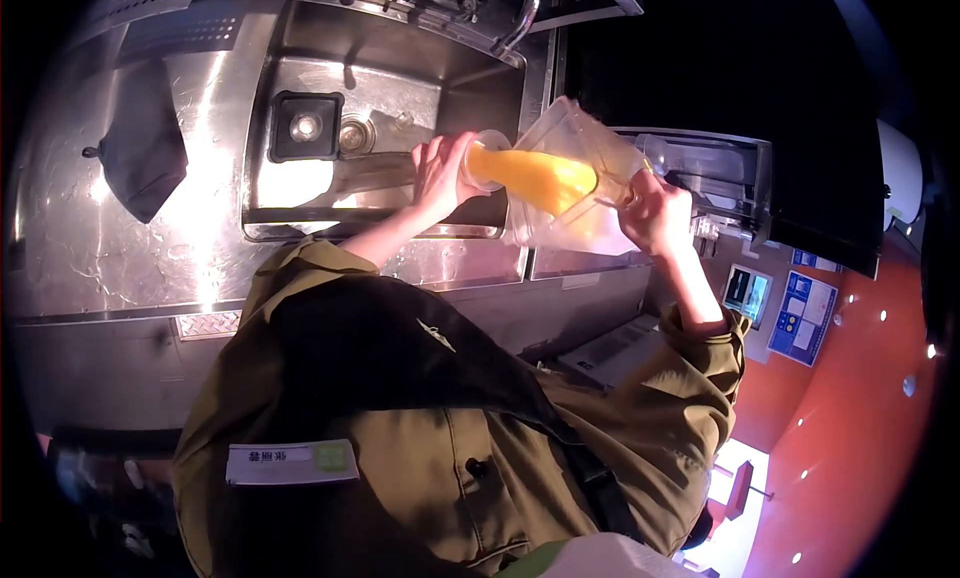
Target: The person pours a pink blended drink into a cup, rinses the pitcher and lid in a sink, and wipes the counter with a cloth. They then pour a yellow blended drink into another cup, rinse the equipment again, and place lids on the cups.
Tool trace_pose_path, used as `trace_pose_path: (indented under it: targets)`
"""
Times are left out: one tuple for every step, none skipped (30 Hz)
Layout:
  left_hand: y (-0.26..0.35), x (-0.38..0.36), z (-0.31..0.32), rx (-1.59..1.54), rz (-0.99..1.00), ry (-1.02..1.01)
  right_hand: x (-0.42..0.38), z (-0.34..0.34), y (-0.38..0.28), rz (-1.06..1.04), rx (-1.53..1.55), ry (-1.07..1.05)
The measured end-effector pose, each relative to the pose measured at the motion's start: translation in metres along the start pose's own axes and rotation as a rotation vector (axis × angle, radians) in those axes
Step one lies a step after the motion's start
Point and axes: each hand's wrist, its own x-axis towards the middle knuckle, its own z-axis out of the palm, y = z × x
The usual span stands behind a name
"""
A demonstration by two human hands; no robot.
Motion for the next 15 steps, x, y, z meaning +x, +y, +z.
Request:
trace_pose_path:
  targets:
    - [0.002, 0.001, -0.001, -0.015, -0.001, 0.001, 0.0, 0.0, -0.002, -0.004, 0.004, 0.013]
    - [0.005, 0.0, -0.001, -0.03, -0.01, 0.001, 0.0, 0.0, -0.002, -0.013, 0.011, 0.02]
    - [0.005, 0.0, 0.0, -0.023, -0.01, 0.002, 0.0, 0.0, -0.001, -0.003, 0.006, 0.023]
    - [0.005, 0.001, 0.001, -0.029, -0.001, 0.006, -0.001, 0.0, -0.001, 0.008, 0.002, 0.026]
    - [0.007, 0.001, 0.002, -0.037, 0.004, 0.007, -0.004, 0.0, 0.0, 0.019, -0.001, 0.023]
    - [0.008, 0.002, 0.002, -0.04, 0.008, 0.011, -0.004, 0.001, 0.001, 0.027, -0.002, 0.024]
    - [0.007, 0.003, 0.003, -0.057, 0.002, 0.015, -0.004, 0.004, 0.01, 0.04, 0.028, 0.058]
    - [0.007, 0.002, 0.006, -0.077, -0.002, 0.014, -0.002, 0.004, 0.011, 0.069, -0.02, 0.075]
    - [0.007, 0.001, 0.009, -0.098, -0.01, 0.011, -0.003, 0.0, 0.004, 0.037, -0.021, 0.035]
    - [0.009, 0.002, 0.011, -0.098, -0.028, -0.017, -0.002, -0.006, -0.003, 0.005, -0.023, -0.004]
    - [0.01, 0.003, 0.011, -0.099, -0.039, -0.046, 0.0, -0.004, 0.003, 0.045, -0.003, -0.02]
    - [0.011, 0.004, 0.012, -0.102, -0.052, -0.075, 0.001, -0.003, 0.005, 0.027, -0.027, 0.052]
    - [0.012, 0.003, 0.014, -0.125, -0.086, -0.101, 0.0, -0.003, 0.001, 0.038, -0.057, 0.015]
    - [0.012, 0.002, 0.016, -0.145, -0.122, -0.127, 0.001, -0.005, -0.004, 0.046, -0.085, -0.021]
    - [0.013, 0.003, 0.015, -0.163, -0.154, -0.153, 0.005, -0.007, -0.004, 0.069, -0.048, -0.013]
